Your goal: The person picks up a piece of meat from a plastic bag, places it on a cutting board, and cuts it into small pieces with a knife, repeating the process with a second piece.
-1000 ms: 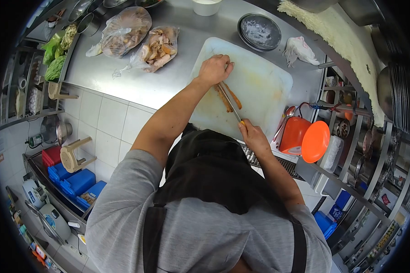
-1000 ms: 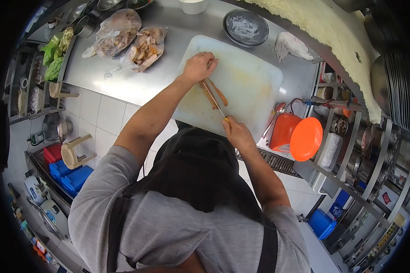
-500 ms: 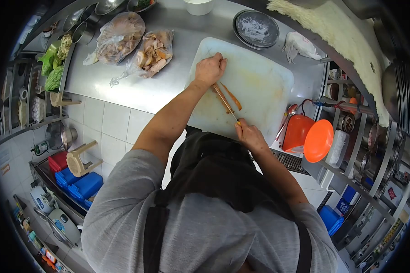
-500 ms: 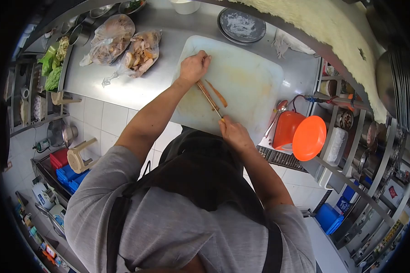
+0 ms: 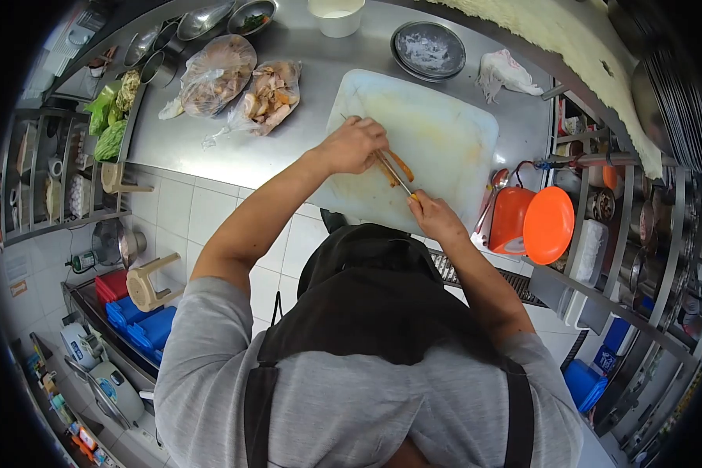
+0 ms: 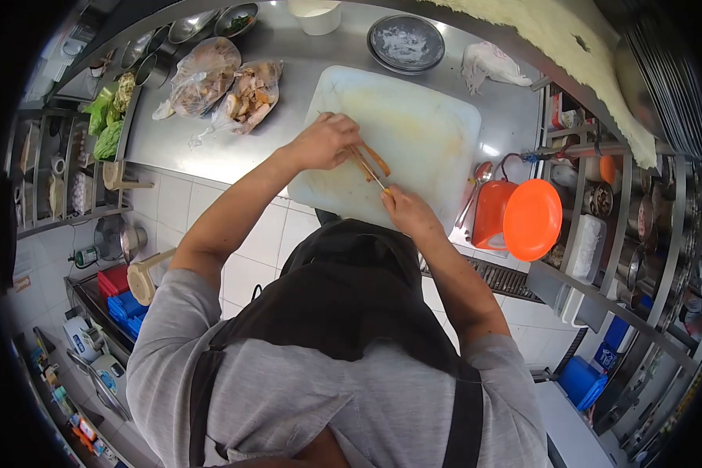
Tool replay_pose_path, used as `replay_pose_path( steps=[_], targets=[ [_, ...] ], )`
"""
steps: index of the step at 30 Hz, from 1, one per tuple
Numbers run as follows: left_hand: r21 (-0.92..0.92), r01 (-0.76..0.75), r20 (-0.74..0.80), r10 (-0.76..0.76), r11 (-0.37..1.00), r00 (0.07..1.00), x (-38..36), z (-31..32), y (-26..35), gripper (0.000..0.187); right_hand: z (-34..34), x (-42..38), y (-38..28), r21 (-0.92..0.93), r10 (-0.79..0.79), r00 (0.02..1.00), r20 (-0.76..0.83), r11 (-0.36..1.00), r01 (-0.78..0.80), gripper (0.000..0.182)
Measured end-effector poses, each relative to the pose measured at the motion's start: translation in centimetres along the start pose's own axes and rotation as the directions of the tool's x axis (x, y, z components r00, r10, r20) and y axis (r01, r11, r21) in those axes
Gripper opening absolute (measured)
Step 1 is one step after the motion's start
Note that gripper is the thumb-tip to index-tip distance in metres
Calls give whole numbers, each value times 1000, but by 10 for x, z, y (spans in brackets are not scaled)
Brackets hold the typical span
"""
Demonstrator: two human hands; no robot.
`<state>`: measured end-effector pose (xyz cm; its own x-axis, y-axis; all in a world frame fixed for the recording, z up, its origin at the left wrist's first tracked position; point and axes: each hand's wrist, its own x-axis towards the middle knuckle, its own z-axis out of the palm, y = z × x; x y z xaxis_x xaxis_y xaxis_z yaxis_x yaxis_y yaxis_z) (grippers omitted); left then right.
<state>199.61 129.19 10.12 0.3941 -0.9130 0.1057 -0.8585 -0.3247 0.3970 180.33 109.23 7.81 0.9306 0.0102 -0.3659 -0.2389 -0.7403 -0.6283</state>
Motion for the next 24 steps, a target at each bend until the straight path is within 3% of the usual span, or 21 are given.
replay_pose_path(
  steps=[6,8,11,17,24],
  targets=[
    [39,-72,48,70,997,996,-2,29,2,26,-4,-8,-11,-142,-53,997,-49,989,46,33],
    [36,-105,-95,108,994,990,-2,25,7,28,-4,-9,-10,-154,-61,996,-61,987,51,33],
    [84,-93,49,89,992,995,-3,19,14,24,-2,-11,-7,-130,-90,993,-73,988,80,34],
    [53,-126,64,123,991,990,0,31,6,15,-10,-11,-14,-185,-41,998,-46,982,32,35],
    [92,-143,-5,144,986,990,-2,22,15,24,-18,-15,-25,-221,-74,996,-42,973,63,34]
  ],
)
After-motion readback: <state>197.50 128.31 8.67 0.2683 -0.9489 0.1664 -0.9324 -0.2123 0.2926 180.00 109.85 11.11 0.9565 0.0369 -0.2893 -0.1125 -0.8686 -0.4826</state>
